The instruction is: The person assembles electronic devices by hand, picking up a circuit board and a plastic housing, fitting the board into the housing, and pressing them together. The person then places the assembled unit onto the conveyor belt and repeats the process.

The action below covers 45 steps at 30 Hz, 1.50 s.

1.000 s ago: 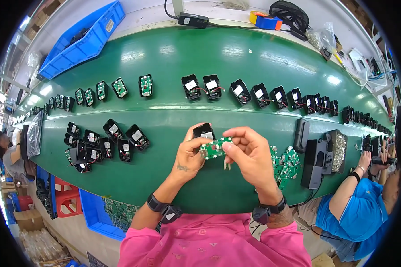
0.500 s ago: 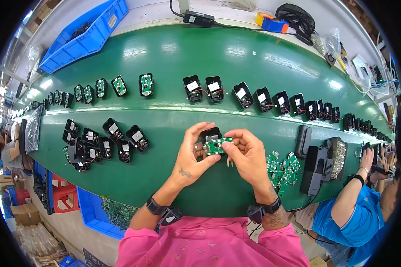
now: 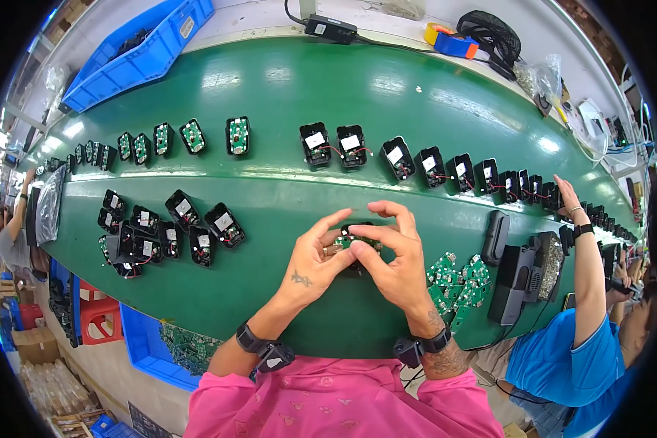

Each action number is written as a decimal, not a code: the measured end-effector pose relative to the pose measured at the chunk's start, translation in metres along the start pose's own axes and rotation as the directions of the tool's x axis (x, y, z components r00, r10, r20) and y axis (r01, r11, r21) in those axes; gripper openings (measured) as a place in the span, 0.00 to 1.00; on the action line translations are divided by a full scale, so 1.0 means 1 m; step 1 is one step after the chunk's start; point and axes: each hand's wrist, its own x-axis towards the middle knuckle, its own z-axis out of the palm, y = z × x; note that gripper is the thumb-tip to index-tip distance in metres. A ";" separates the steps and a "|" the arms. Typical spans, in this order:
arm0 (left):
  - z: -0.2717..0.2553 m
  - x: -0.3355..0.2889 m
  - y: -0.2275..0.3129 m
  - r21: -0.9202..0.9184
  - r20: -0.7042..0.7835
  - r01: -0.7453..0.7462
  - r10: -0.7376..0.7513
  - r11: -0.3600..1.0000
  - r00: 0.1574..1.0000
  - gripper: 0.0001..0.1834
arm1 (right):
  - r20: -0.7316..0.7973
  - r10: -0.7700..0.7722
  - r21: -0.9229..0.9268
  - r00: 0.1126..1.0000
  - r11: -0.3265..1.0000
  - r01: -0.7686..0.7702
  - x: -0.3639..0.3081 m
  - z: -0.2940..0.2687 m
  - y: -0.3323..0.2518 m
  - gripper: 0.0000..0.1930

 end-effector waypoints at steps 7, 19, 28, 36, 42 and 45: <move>0.001 0.000 -0.007 0.032 0.054 -0.027 0.026 0.999 0.998 0.28 | -0.027 -0.027 -0.001 0.999 1.000 0.027 -0.002 0.001 0.004 0.09; 0.012 -0.002 0.010 -0.176 0.075 0.158 -0.147 0.972 0.986 0.33 | -0.109 0.017 0.204 0.994 0.979 0.005 -0.014 0.001 0.005 0.05; 0.016 -0.006 0.010 -0.134 -0.147 -0.076 0.056 0.988 0.988 0.31 | -0.092 -0.197 -0.292 0.976 0.942 0.163 -0.015 -0.004 -0.015 0.04; 0.022 -0.009 0.006 0.404 -0.177 -0.341 0.438 0.849 0.881 0.28 | 0.006 -0.218 -0.129 0.976 0.968 0.217 -0.004 -0.008 -0.011 0.03; 0.022 -0.010 0.007 0.423 -0.122 -0.360 0.446 0.832 0.887 0.28 | 0.046 -0.091 -0.016 0.995 0.996 0.092 -0.007 -0.014 -0.013 0.02; 0.022 -0.008 0.000 0.260 -0.176 -0.344 0.394 0.902 0.902 0.28 | 0.064 -0.054 0.000 0.996 0.999 0.054 -0.006 -0.018 -0.013 0.02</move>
